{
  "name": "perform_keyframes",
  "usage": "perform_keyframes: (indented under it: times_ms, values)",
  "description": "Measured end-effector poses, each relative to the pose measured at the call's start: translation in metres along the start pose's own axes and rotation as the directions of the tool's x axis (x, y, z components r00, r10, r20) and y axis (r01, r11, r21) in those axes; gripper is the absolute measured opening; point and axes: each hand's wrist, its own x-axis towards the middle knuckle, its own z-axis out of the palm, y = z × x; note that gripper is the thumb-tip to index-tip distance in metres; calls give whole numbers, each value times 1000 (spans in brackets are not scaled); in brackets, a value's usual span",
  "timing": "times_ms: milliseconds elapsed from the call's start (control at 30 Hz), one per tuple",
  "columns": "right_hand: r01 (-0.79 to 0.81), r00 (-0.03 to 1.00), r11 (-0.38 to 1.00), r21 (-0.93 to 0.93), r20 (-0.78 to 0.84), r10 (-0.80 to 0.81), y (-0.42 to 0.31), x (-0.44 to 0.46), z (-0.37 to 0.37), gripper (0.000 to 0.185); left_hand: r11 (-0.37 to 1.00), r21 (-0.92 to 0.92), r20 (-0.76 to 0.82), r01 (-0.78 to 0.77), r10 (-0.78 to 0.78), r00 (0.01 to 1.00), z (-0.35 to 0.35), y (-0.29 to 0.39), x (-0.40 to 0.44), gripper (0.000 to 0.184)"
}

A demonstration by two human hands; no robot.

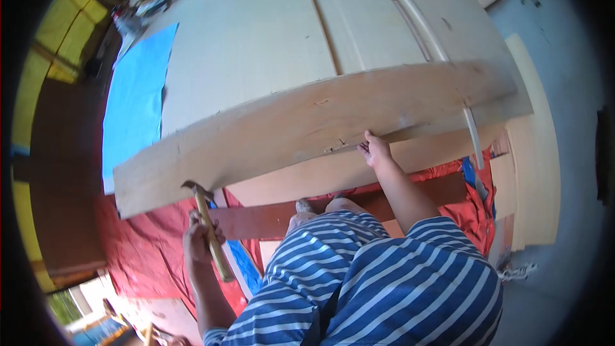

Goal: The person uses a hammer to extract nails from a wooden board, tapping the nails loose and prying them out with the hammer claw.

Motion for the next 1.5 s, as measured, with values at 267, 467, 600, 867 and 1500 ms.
perform_keyframes:
  times_ms: [267, 467, 600, 867, 1500]
  values:
    - [-135, 974, 991, 8, 183, 132, 43, -18, -22, 34, 977, 153, -188, -148, 176, 966, 23, -47, -16, 52]
    - [-339, 872, 926, -168, 314, 376, 20, 10, -40, 47, 962, 229, -97, -147, 173, 980, 58, -119, -12, 62]
    - [-377, 749, 834, -402, 397, 530, -7, 5, -52, 50, 939, 310, -117, -151, 196, 974, 88, -173, -1, 45]
    - [666, 426, -703, -250, 901, 82, -107, -54, 1, 112, 538, 837, -72, -98, 287, 955, 237, -152, -18, 25]
    - [473, 753, -693, -545, 658, -3, -147, 4, 44, 118, 3, 1000, -11, 11, 212, 977, 246, -147, 27, 35]
